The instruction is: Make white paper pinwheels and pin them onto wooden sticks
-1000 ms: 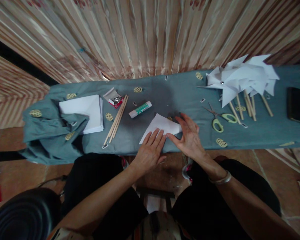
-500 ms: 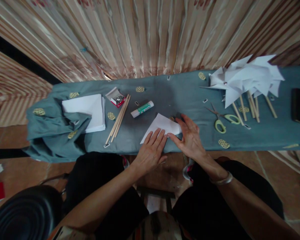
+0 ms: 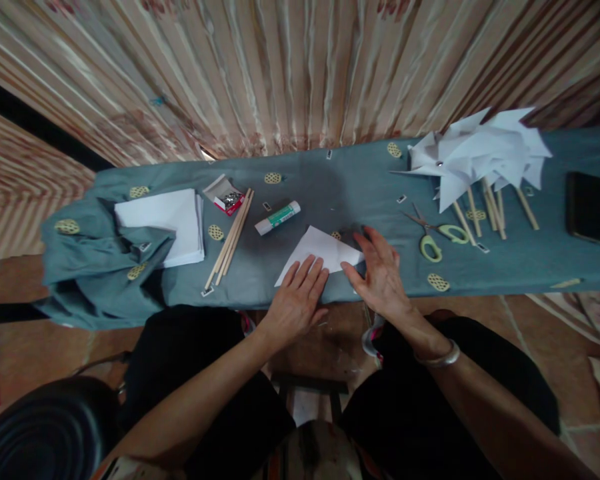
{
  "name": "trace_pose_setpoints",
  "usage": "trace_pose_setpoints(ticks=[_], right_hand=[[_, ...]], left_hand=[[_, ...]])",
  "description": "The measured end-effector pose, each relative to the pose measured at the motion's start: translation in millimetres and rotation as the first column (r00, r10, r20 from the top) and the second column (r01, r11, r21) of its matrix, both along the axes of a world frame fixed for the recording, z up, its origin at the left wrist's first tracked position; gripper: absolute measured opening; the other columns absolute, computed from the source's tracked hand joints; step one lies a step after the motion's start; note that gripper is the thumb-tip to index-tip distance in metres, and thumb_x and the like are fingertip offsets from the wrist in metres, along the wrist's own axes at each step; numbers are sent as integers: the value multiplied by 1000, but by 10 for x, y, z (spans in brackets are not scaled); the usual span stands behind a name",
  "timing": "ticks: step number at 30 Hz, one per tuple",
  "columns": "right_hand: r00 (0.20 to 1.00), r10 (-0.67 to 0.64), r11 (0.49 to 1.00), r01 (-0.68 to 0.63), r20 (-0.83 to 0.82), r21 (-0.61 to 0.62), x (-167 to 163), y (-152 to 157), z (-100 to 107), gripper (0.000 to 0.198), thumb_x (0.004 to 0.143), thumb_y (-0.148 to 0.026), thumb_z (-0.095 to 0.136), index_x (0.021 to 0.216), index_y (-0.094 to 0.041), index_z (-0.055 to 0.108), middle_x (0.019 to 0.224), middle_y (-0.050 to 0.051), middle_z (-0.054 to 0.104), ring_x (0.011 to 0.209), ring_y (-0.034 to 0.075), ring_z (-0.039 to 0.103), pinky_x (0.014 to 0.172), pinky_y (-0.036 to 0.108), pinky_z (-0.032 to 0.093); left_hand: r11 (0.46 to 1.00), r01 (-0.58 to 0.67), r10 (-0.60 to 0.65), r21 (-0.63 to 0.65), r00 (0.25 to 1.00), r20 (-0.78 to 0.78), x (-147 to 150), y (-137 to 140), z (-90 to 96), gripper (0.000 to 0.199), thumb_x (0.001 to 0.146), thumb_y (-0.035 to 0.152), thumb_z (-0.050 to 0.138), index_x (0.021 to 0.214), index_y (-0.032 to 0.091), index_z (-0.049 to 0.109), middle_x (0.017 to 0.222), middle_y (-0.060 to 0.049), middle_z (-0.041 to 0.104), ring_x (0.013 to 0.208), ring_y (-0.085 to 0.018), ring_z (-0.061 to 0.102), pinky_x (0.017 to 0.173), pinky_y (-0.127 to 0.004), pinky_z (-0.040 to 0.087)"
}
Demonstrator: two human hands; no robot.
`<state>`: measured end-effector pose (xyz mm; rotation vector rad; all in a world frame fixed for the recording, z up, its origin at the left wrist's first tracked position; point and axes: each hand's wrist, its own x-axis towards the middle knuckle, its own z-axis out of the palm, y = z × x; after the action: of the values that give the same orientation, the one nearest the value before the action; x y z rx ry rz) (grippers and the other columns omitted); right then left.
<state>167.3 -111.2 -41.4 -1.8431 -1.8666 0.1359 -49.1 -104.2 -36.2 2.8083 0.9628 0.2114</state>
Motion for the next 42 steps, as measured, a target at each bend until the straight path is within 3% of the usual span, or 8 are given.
trace_pose_setpoints(ticks=[5,12,16,24,29,32,36,42], right_hand=[[997,-76,997,76,-26,-11,254,-17,-27,54,95,-40,48,143,-14,47,152,22,44,143,35,41,112,57,36],[994,-74,997,77,-84,30,316,19,-131,51,92,-35,48,139,-15,52,148,21,49,140,36,44,109,59,40],[993,-66,995,73,-103,73,324,18,-170,48,92,-29,43,137,-14,54,146,21,51,139,35,46,111,58,40],[984,-63,992,79,-166,94,375,79,-169,44,92,-23,39,130,-17,61,142,18,57,136,33,51,111,60,41],[979,24,996,-7,-204,88,288,224,-26,46,98,-41,39,125,-14,65,139,20,60,132,32,55,111,55,42],[973,101,995,-100,-208,15,187,307,4,48,90,-54,55,119,-18,69,140,18,60,130,34,57,108,55,45],[946,129,988,-149,-298,-46,103,394,-32,32,80,-46,68,100,-22,75,139,13,62,126,33,61,107,53,47],[887,129,987,-156,-444,-25,199,475,20,18,80,-40,66,82,-24,72,131,8,68,120,30,65,107,53,46]], left_hand=[[1000,-1,1,28,1000,7,-104,-15,29,64,96,36,54,149,4,37,158,-22,39,151,-33,31,122,-51,29],[992,-92,92,81,996,6,-657,-179,24,60,96,26,52,150,8,35,155,-21,45,147,-30,39,119,-50,36],[988,-132,132,78,991,5,-831,-283,27,65,94,27,55,152,8,32,154,-21,45,147,-30,38,119,-51,36],[980,-200,198,23,978,72,-763,-359,42,66,93,25,56,153,9,32,155,-23,44,148,-33,37,118,-58,35],[972,-233,233,-19,966,109,-728,-367,72,58,95,27,54,148,10,39,153,-22,46,147,-33,39,117,-58,36],[967,-252,255,-41,955,150,-718,-356,80,54,97,30,52,147,14,42,151,-20,49,145,-32,42,116,-59,37],[961,-270,277,-62,939,202,-717,-318,83,48,98,30,51,144,16,47,149,-18,53,142,-30,46,114,-57,42],[946,-283,317,-160,913,257,-762,-278,119,42,98,31,53,137,17,55,147,-17,55,140,-31,48,113,-57,43]])
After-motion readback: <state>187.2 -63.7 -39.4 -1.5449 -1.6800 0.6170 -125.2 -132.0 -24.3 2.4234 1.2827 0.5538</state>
